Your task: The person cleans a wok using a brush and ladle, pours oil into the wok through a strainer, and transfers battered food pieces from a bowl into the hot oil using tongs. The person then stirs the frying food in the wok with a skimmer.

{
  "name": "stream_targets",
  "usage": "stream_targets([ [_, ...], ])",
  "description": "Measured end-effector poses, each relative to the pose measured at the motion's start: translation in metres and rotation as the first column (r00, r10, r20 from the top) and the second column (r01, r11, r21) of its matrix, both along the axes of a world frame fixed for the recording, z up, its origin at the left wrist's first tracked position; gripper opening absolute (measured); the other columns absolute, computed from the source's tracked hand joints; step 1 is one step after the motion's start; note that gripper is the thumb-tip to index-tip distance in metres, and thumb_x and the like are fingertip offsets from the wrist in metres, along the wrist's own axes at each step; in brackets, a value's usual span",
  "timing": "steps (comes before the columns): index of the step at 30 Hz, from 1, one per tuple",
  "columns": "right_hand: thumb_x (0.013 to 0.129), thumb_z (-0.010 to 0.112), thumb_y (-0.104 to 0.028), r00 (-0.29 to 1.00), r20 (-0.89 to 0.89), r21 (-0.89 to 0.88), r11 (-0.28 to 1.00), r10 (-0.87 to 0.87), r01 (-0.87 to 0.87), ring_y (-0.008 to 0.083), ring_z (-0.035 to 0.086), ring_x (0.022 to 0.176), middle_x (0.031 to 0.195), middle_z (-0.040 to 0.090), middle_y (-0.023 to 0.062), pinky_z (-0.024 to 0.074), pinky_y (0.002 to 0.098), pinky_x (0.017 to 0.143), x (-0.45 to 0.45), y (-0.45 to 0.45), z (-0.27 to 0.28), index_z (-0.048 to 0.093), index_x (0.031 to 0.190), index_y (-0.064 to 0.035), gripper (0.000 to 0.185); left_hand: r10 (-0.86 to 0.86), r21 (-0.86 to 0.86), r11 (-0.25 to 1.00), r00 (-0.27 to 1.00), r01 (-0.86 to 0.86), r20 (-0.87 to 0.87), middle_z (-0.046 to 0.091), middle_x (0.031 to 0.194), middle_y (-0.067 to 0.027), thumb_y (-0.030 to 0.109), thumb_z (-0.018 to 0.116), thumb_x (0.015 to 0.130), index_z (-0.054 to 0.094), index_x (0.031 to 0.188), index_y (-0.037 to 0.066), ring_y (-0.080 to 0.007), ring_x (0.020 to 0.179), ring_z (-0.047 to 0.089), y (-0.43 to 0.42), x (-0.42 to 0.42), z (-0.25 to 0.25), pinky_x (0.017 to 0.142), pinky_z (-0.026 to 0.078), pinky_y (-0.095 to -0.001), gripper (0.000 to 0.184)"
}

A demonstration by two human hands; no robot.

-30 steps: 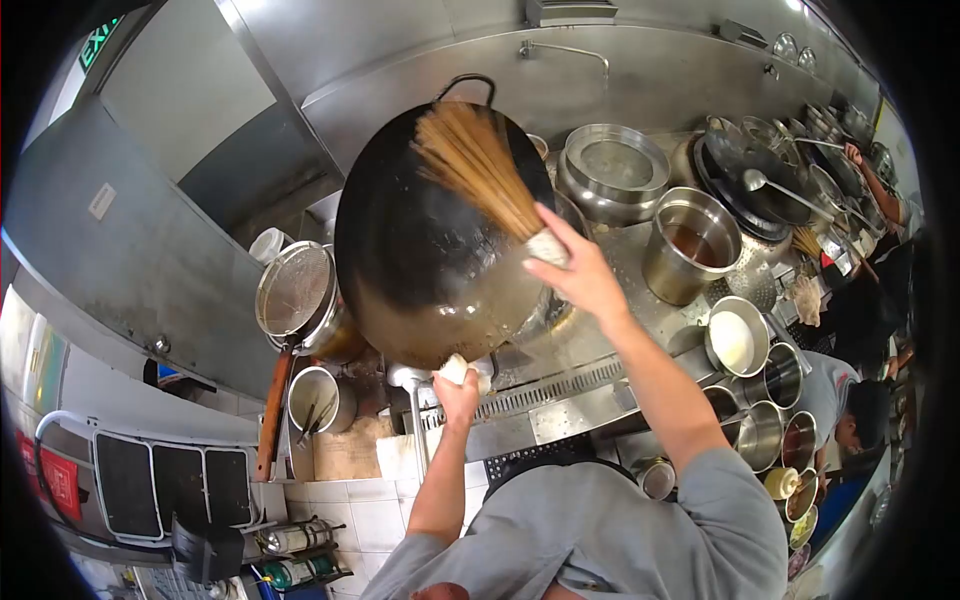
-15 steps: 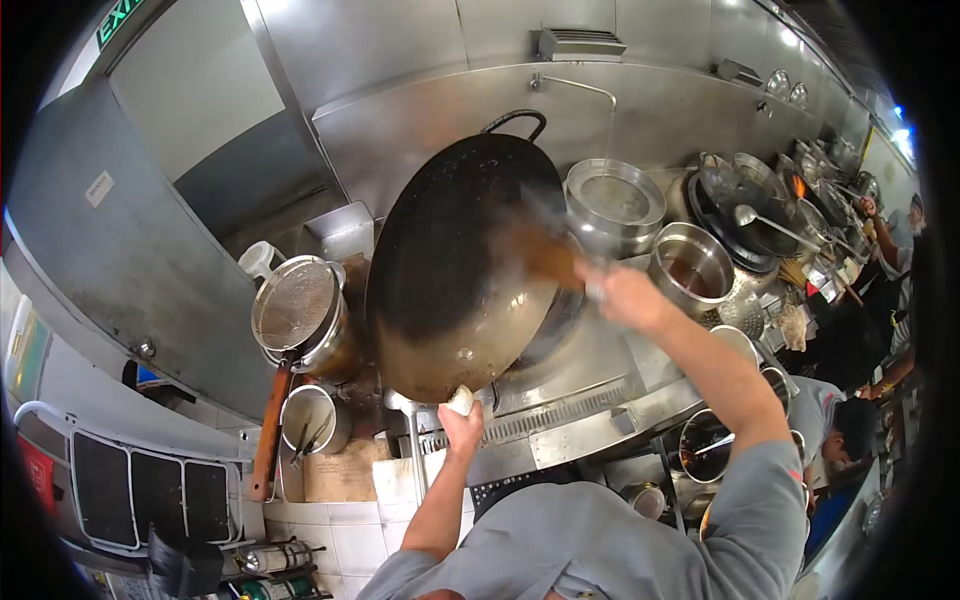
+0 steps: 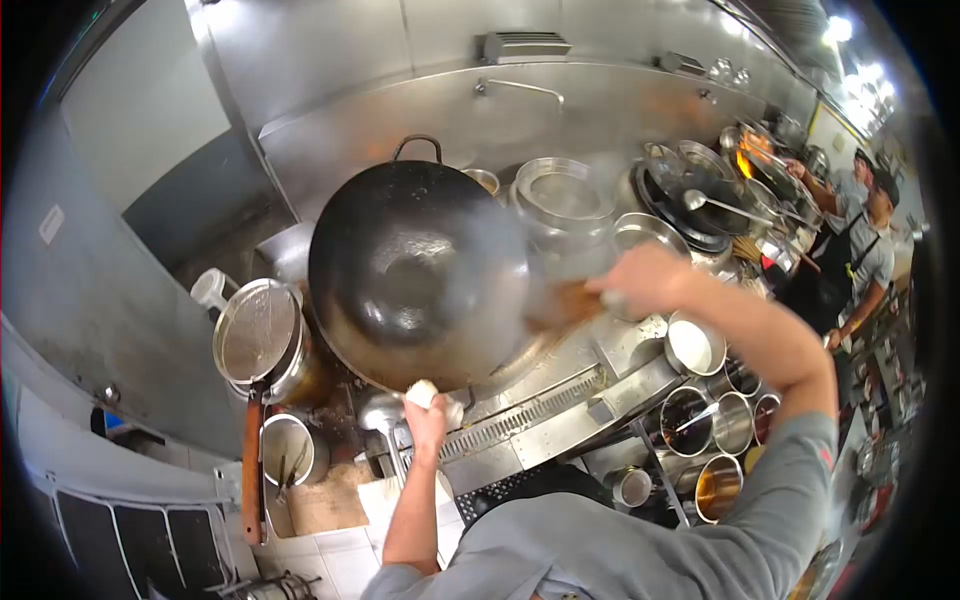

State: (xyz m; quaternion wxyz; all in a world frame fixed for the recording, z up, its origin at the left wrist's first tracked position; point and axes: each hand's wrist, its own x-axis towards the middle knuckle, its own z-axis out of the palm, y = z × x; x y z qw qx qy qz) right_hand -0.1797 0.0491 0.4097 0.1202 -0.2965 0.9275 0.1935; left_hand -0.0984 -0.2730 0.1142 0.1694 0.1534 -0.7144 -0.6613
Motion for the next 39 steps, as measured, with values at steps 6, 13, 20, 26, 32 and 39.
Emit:
stream_targets([
  [6,0.075,0.071,-0.027,0.838,-0.489,-0.716,0.660,-0.242,-0.227,0.0287,0.061,0.107,0.120,0.062,0.0159,0.0469,0.0380,0.091,-0.128,0.003,0.135,0.050,0.135,-0.0146,0.064,-0.180,0.667,0.744,0.971,0.031,0.155,0.060,0.080,-0.0041,0.017,0.051,0.086,0.057,0.089,0.005,-0.0171,0.074,0.059,0.040,-0.040,0.029,0.055,0.046,-0.0344,0.014],
  [13,0.076,0.071,-0.033,0.896,0.029,-0.999,-0.043,-0.443,0.011,0.0347,0.063,0.098,0.103,0.066,0.0209,0.0490,0.0424,0.085,-0.240,-0.132,-0.140,0.062,0.116,-0.0091,0.048,-0.195,0.787,0.616,0.965,-0.017,0.174,0.064,0.083,-0.0072,0.024,0.050,0.090,0.056,0.097,0.006,-0.0185,0.068,0.062,0.055,-0.050,0.035,0.051,0.047,-0.0364,0.020],
  [20,0.071,0.078,-0.029,0.755,0.492,-0.733,0.674,0.433,0.092,0.0237,0.064,0.093,0.108,0.066,0.0158,0.0499,0.0347,0.085,-0.187,-0.093,-0.223,0.051,0.134,-0.0185,0.070,-0.270,0.760,0.650,0.929,-0.017,0.251,0.065,0.084,-0.0029,0.023,0.054,0.089,0.060,0.096,0.009,-0.0159,0.074,0.063,0.046,-0.050,0.040,0.060,0.050,-0.0357,0.017],
  [26,0.077,0.067,-0.026,0.887,-0.162,-0.908,0.418,-0.431,0.037,0.0406,0.063,0.089,0.097,0.065,0.0255,0.0513,0.0467,0.081,-0.246,-0.056,-0.141,0.050,0.132,-0.0098,0.060,-0.137,0.480,0.877,0.963,0.008,0.233,0.062,0.107,-0.0068,0.043,0.052,0.094,0.053,0.118,0.006,-0.0231,0.096,0.061,0.052,-0.021,0.056,0.084,0.048,-0.0387,0.044],
  [32,0.071,0.074,-0.023,0.810,0.525,-0.762,0.279,-0.263,0.584,0.0269,0.067,0.079,0.094,0.069,0.0150,0.0553,0.0397,0.068,-0.207,-0.126,-0.188,0.060,0.116,-0.0112,0.049,-0.193,-0.549,0.807,0.976,0.216,0.099,0.046,0.129,-0.0277,0.034,0.063,0.088,0.044,0.129,0.003,-0.0410,0.112,0.055,0.087,0.038,0.119,0.091,0.047,-0.0434,0.055],
  [39,0.076,0.072,-0.026,0.972,0.166,-0.633,0.774,0.164,-0.022,0.0287,0.066,0.078,0.102,0.066,0.0191,0.0550,0.0383,0.067,-0.222,-0.073,-0.216,0.046,0.137,-0.0154,0.067,-0.377,-0.653,0.647,0.910,0.393,0.174,0.040,0.132,-0.0248,0.034,0.065,0.085,0.041,0.130,0.004,-0.0445,0.106,0.054,0.075,0.016,0.113,0.087,0.049,-0.0481,0.058],
])
